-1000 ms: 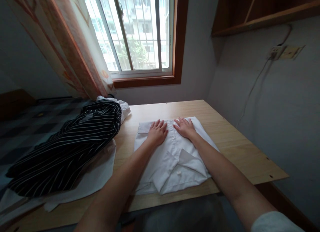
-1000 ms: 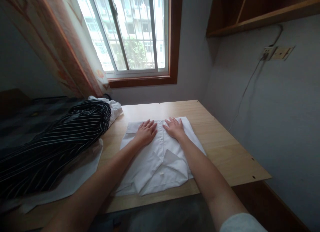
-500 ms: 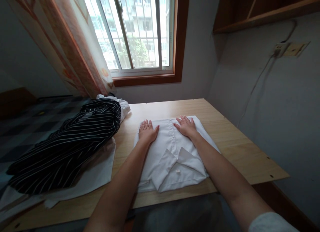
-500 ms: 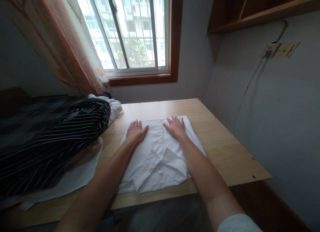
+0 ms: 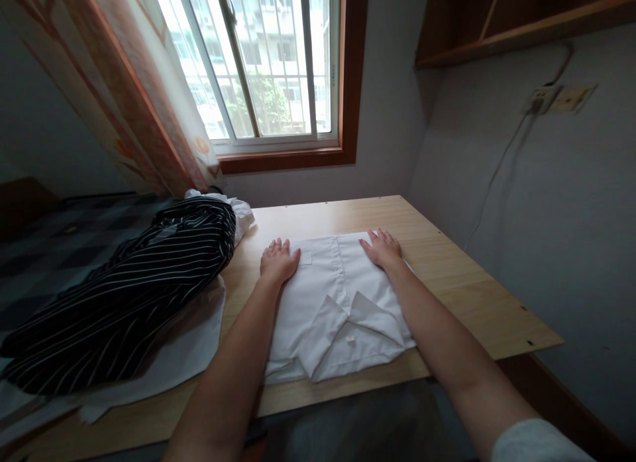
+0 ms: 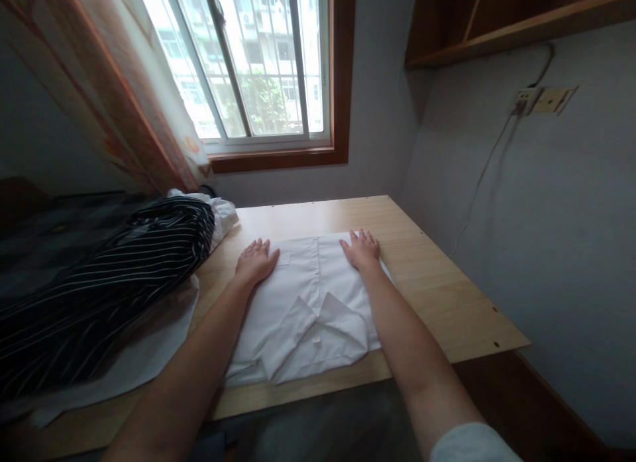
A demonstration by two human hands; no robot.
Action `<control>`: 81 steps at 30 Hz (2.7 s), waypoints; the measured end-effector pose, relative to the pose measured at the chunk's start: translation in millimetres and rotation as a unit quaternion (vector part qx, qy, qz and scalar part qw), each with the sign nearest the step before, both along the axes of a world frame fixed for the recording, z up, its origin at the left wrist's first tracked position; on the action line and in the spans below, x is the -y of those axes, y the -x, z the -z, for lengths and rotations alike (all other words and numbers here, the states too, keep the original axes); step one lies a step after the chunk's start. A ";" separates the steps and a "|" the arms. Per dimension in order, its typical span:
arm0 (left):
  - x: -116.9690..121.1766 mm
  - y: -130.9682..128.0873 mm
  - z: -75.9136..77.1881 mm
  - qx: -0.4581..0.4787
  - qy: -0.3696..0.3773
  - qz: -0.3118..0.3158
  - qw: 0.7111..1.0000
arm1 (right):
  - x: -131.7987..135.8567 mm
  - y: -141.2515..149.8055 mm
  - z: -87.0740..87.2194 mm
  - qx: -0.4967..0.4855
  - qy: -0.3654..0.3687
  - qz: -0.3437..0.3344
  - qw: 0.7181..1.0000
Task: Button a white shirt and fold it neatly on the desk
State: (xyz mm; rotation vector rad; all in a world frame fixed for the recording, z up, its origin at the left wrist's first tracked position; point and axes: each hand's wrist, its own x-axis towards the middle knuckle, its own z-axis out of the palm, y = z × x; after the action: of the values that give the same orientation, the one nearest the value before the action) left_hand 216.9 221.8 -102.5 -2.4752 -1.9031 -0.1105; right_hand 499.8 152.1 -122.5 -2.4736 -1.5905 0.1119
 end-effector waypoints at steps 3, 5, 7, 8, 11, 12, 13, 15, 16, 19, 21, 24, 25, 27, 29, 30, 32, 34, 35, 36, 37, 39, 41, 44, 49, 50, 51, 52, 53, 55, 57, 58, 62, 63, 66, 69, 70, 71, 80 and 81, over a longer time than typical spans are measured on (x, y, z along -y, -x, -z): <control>-3.6 7.4 0.2 0.000 0.004 0.008 1.000 | 1.3 -14.0 0.4 -0.012 0.014 -0.002 1.000; -4.9 11.1 0.5 0.003 0.003 0.012 1.000 | 1.5 -21.4 1.3 -0.017 0.025 -0.008 1.000; -5.7 13.6 0.8 0.008 0.002 0.011 1.000 | 2.0 -27.2 2.4 -0.023 0.030 -0.016 0.999; -6.0 14.6 0.9 0.010 0.001 0.010 1.000 | 2.5 -29.6 3.0 -0.025 0.030 -0.021 0.999; -7.3 16.4 0.8 0.015 0.002 0.015 1.000 | 4.9 -34.6 4.7 -0.031 0.022 -0.036 0.999; -7.7 16.7 0.7 0.016 0.001 0.019 1.000 | 5.7 -35.4 5.3 -0.031 0.018 -0.037 0.999; -7.9 16.8 0.6 0.016 -0.001 0.021 1.000 | 6.5 -35.8 5.9 -0.031 0.012 -0.037 0.999; -7.7 16.4 0.8 0.014 -0.009 0.020 1.000 | 7.6 -35.5 7.1 -0.032 0.000 -0.035 0.999; -7.2 15.9 1.2 0.013 -0.015 0.017 1.000 | 8.0 -34.9 7.7 -0.032 -0.005 -0.032 0.999; -4.7 13.6 3.2 0.008 -0.028 0.002 1.000 | 8.0 -32.9 9.3 -0.030 -0.020 -0.027 0.999; -2.9 12.0 4.0 0.001 -0.035 -0.012 0.999 | 7.2 -31.8 10.5 -0.021 -0.033 -0.020 0.999; 1.0 9.9 1.3 -0.010 -0.082 -0.038 0.996 | 6.0 -30.6 12.5 -0.006 -0.060 0.016 0.998; 3.6 9.0 -1.2 -0.010 -0.109 -0.035 0.993 | 6.0 -30.3 13.1 -0.003 -0.070 0.031 0.997; 12.9 6.0 -8.4 -0.001 -0.152 0.006 0.988 | 6.9 -29.7 13.2 -0.004 -0.094 0.049 0.994; 29.7 1.4 -16.1 0.028 -0.151 0.081 0.985 | 8.6 -29.5 10.2 -0.011 -0.117 0.059 0.991; 41.2 -1.2 -19.0 0.050 -0.135 0.119 0.982 | 9.6 -29.6 6.8 -0.015 -0.127 0.063 0.990; 68.2 -5.6 -20.8 0.107 -0.087 0.192 0.972 | 11.1 -30.5 -4.5 -0.025 -0.149 0.072 0.986; 95.7 -6.9 -16.1 0.152 -0.044 0.267 0.951 | 12.8 -31.4 -21.0 -0.051 -0.181 0.066 0.980; 107.7 -6.1 -11.6 0.161 -0.027 0.299 0.940 | 14.3 -31.2 -30.4 -0.077 -0.200 0.053 0.975; 117.5 -4.6 -6.2 0.160 -0.016 0.321 0.933 | 16.8 -30.3 -39.8 -0.114 -0.218 0.031 0.969; 124.9 -2.7 -0.4 0.153 -0.009 0.337 0.929 | 20.8 -28.4 -48.6 -0.158 -0.230 -0.003 0.960; 132.5 0.9 10.0 0.134 -0.005 0.349 0.927 | 33.9 -21.5 -63.0 -0.251 -0.219 -0.100 0.938; 133.3 2.6 16.6 0.118 -0.005 0.351 0.929 | 53.8 -10.7 -71.2 -0.309 -0.171 -0.194 0.915; 130.6 1.8 19.1 0.111 -0.006 0.350 0.930 | 88.6 9.0 -71.1 -0.290 -0.095 -0.267 0.914; 130.6 0.4 17.8 0.124 -0.021 0.356 0.926 | 121.7 35.9 -49.5 -0.225 -0.017 -0.316 0.921; 130.9 0.4 17.6 0.122 -0.023 0.358 0.926 | 122.8 39.7 -44.5 -0.217 -0.016 -0.316 0.923; 131.3 0.5 17.4 0.120 -0.024 0.359 0.925 | 122.6 43.1 -39.8 -0.204 -0.020 -0.315 0.927; 131.5 0.5 17.1 0.117 -0.024 0.359 0.926 | 121.7 46.2 -35.8 -0.185 -0.028 -0.315 0.931; 131.8 0.6 16.9 0.113 -0.023 0.360 0.926 | 120.6 49.1 -32.3 -0.162 -0.039 -0.315 0.935; 132.0 0.5 16.7 0.108 -0.023 0.360 0.926 | 118.9 54.1 -27.0 -0.110 -0.058 -0.316 0.940; 132.1 0.4 17.3 0.109 -0.027 0.361 0.926 | 119.0 58.0 -22.8 -0.064 -0.070 -0.315 0.944; 132.0 0.3 18.1 0.112 -0.030 0.361 0.925 | 119.8 59.5 -20.9 -0.044 -0.076 -0.313 0.946; 131.8 0.2 21.6 0.124 -0.035 0.358 0.925 | 123.8 62.9 -14.6 0.007 -0.093 -0.305 0.948; 131.8 0.2 22.2 0.125 -0.036 0.357 0.925 | 124.4 63.3 -13.5 0.014 -0.094 -0.306 0.947; 131.8 0.4 22.5 0.125 -0.037 0.357 0.925 | 125.2 64.8 -11.1 0.036 -0.089 -0.316 0.944; 132.0 0.5 21.3 0.121 -0.035 0.357 0.926 | 125.3 67.4 -8.5 0.066 -0.079 -0.322 0.941; 132.1 0.4 20.8 0.119 -0.034 0.357 0.926 | 125.4 68.2 -7.7 0.072 -0.078 -0.321 0.941; 132.3 0.3 20.4 0.117 -0.031 0.356 0.927 | 125.5 68.9 -7.1 0.074 -0.078 -0.319 0.942; 133.0 0.1 19.7 0.128 -0.023 0.346 0.929 | 133.4 56.2 -33.3 -0.097 -0.145 -0.313 0.934; 132.8 0.2 19.7 0.128 -0.023 0.344 0.930 | 137.3 55.9 -35.5 -0.109 -0.153 -0.324 0.927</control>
State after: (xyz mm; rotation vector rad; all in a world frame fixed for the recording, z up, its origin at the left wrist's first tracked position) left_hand 216.8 89.0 -122.2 -3.0846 -0.9644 -0.4967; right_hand 443.9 14.8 -87.0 -1.5728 -2.0642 0.2056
